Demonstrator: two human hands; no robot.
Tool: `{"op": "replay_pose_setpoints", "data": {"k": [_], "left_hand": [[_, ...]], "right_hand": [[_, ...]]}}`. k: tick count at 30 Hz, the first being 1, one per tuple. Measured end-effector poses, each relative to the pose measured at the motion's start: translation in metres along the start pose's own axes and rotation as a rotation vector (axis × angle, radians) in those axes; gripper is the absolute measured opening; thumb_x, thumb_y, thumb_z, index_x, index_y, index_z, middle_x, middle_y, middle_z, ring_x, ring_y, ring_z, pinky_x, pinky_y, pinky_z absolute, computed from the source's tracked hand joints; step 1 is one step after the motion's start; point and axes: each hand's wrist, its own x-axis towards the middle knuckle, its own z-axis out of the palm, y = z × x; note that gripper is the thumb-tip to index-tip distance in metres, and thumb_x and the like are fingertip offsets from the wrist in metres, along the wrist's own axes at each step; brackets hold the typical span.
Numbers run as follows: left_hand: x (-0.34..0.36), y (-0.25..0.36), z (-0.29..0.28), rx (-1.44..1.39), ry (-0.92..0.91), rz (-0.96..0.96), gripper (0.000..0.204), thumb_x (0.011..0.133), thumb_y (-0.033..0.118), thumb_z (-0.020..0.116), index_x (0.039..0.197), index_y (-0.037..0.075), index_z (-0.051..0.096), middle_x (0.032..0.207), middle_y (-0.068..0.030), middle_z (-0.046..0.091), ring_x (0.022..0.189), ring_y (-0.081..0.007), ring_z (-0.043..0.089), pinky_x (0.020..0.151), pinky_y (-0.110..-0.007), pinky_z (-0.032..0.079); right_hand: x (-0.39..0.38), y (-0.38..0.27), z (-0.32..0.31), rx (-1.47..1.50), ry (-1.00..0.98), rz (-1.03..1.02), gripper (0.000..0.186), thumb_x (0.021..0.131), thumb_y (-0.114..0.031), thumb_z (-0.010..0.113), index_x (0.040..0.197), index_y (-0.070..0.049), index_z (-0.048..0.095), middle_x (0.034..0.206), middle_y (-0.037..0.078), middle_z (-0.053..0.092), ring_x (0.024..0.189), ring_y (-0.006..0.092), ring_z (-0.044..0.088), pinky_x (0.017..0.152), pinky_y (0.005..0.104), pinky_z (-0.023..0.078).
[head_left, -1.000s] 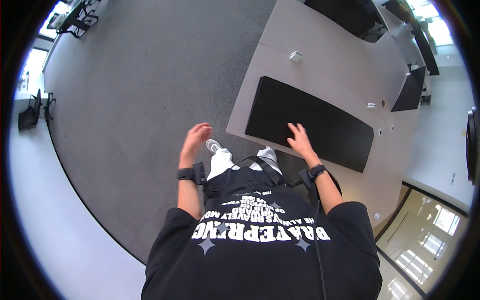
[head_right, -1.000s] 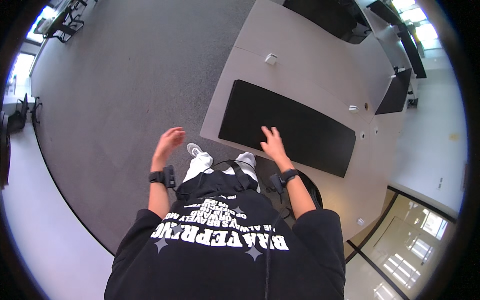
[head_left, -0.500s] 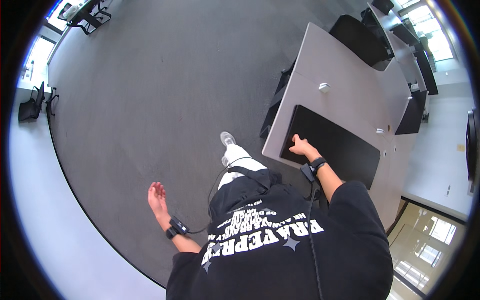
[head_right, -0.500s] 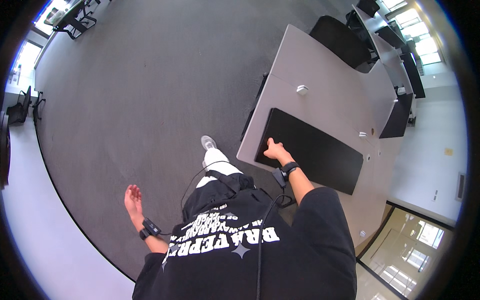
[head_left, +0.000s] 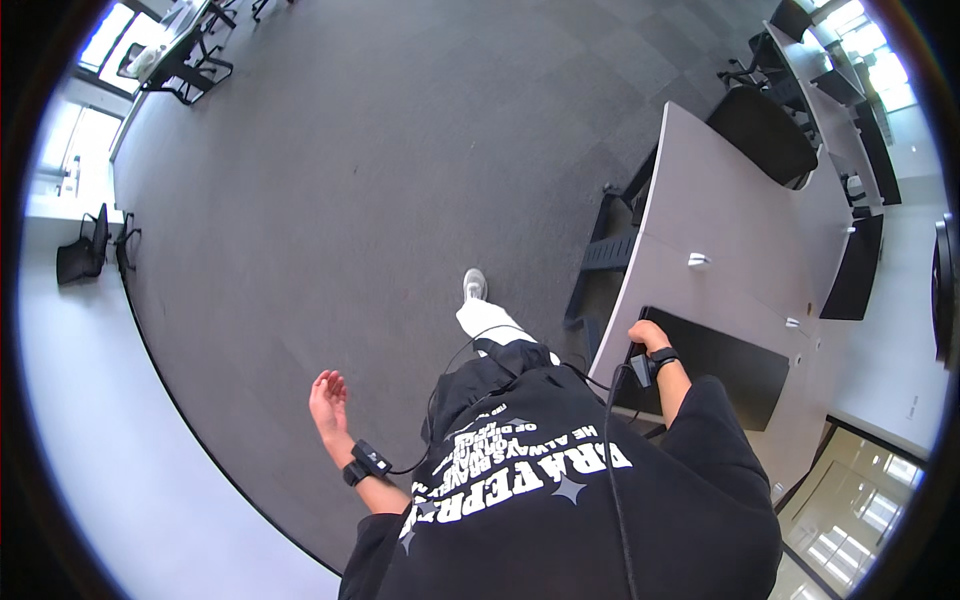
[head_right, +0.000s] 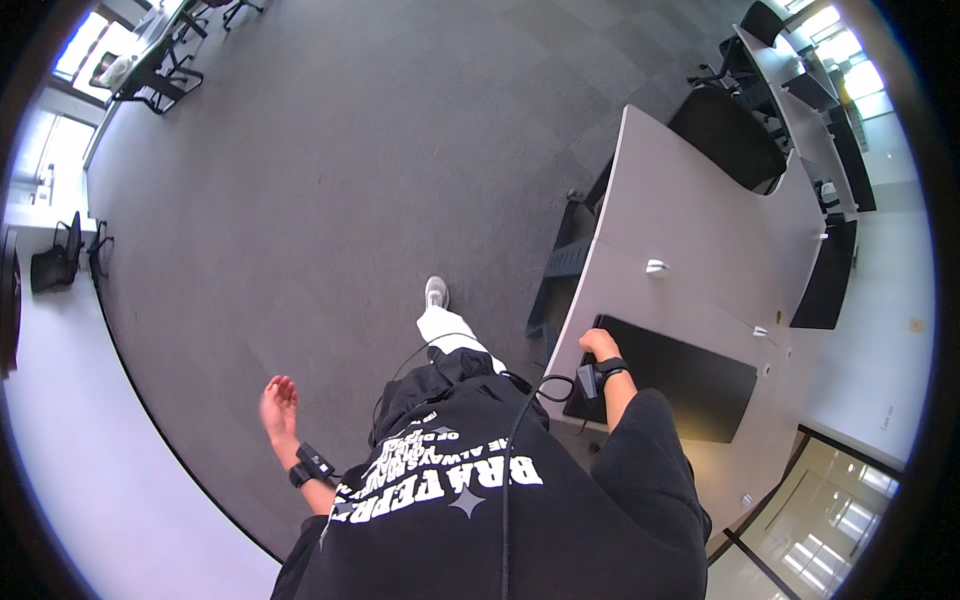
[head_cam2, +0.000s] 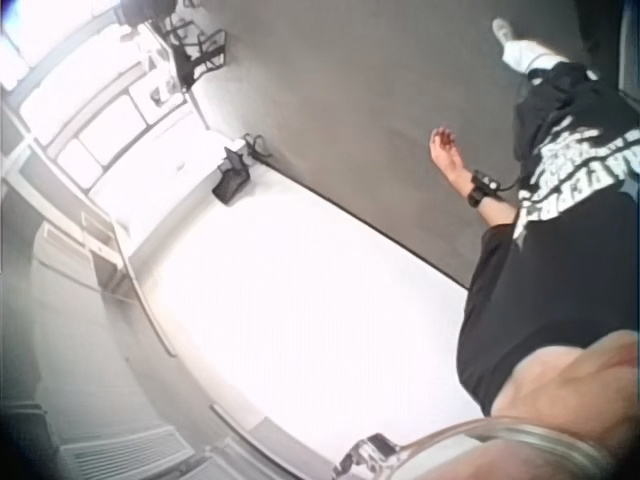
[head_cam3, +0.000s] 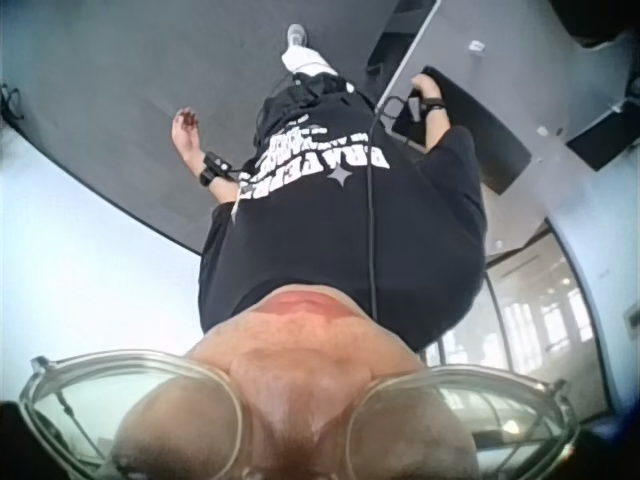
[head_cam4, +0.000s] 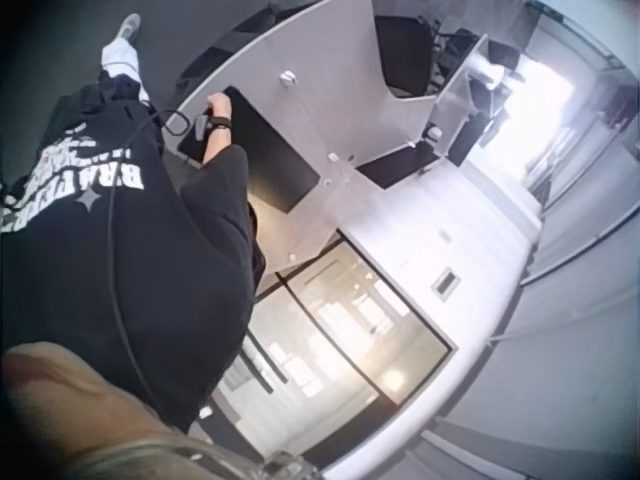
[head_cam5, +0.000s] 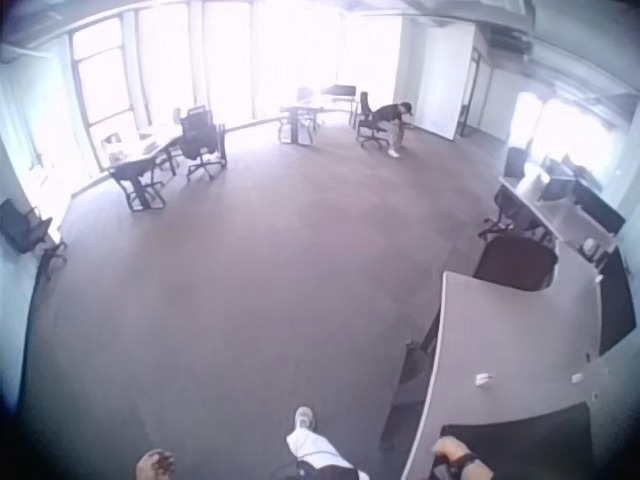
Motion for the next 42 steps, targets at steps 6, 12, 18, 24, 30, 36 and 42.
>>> {"op": "replay_pose_setpoints", "data": {"k": [6, 12, 18, 24, 30, 36, 42], "left_hand": [[0.093, 0.068, 0.118, 0.052, -0.094, 0.036, 0.015, 0.090, 0.013, 0.049, 0.100, 0.005, 0.058, 0.085, -0.0040, 0.061, 0.077, -0.0140, 0.058, 0.072, -0.026, 0.048], [0.182, 0.107, 0.255, 0.157, -0.338, 0.012, 0.012, 0.092, 0.016, 0.052, 0.099, 0.009, 0.060, 0.073, 0.0032, 0.055, 0.064, -0.0067, 0.050, 0.058, -0.021, 0.042], [0.266, 0.163, 0.380, 0.352, -0.409, 0.054, 0.011, 0.092, 0.016, 0.052, 0.096, 0.009, 0.061, 0.066, 0.0053, 0.048, 0.055, -0.0032, 0.044, 0.048, -0.017, 0.036], [0.408, 0.176, 0.507, 0.338, -0.360, 0.119, 0.010, 0.090, 0.017, 0.053, 0.093, 0.011, 0.061, 0.063, 0.0058, 0.045, 0.050, -0.0028, 0.040, 0.042, -0.017, 0.031], [0.450, 0.173, 0.789, 0.413, -0.581, 0.155, 0.014, 0.090, 0.017, 0.052, 0.095, 0.008, 0.062, 0.061, 0.0044, 0.045, 0.046, -0.0038, 0.037, 0.039, -0.018, 0.027], [0.361, 0.168, 1.058, 0.732, -1.185, 0.162, 0.017, 0.091, 0.016, 0.051, 0.095, 0.003, 0.061, 0.064, 0.0021, 0.050, 0.054, -0.0052, 0.045, 0.049, -0.019, 0.036], [0.321, 0.117, 1.193, 0.696, -1.296, 0.040, 0.017, 0.092, 0.016, 0.050, 0.096, 0.003, 0.061, 0.067, 0.0007, 0.054, 0.057, -0.0065, 0.048, 0.053, -0.020, 0.040]], "right_hand": [[0.056, -0.067, -0.065, 0.009, 0.447, -0.202, 0.045, 0.075, -0.014, 0.055, 0.115, 0.006, 0.049, 0.111, 0.031, 0.054, 0.104, 0.0448, 0.054, 0.091, 0.0463, 0.045], [0.107, -0.154, -0.118, 0.291, 0.608, -0.127, 0.069, 0.075, -0.021, 0.060, 0.134, 0.003, 0.034, 0.131, 0.033, 0.038, 0.125, 0.0451, 0.036, 0.106, 0.0457, 0.032], [0.141, -0.162, -0.183, 0.452, 0.535, 0.094, 0.069, 0.075, -0.020, 0.060, 0.136, -0.003, 0.032, 0.141, 0.027, 0.027, 0.132, 0.0425, 0.024, 0.109, 0.0486, 0.024], [0.187, -0.161, -0.241, 0.385, 0.266, 0.180, 0.048, 0.073, -0.023, 0.062, 0.115, -0.001, 0.056, 0.118, 0.028, 0.053, 0.115, 0.0410, 0.050, 0.096, 0.0457, 0.042], [0.212, -0.127, -0.314, 0.852, 0.370, -0.037, 0.033, 0.081, -0.026, 0.063, 0.104, -0.002, 0.064, 0.098, 0.015, 0.067, 0.090, 0.0259, 0.063, 0.078, 0.0366, 0.049], [0.221, -0.120, -0.387, 1.077, 0.488, 0.120, 0.046, 0.084, -0.029, 0.061, 0.120, -0.001, 0.055, 0.114, 0.020, 0.061, 0.110, 0.0290, 0.057, 0.094, 0.0380, 0.044], [0.271, -0.081, -0.490, 1.166, 0.928, 0.354, 0.069, 0.087, -0.042, 0.058, 0.131, 0.007, 0.039, 0.130, 0.030, 0.046, 0.121, 0.0383, 0.046, 0.101, 0.0416, 0.037]]}}
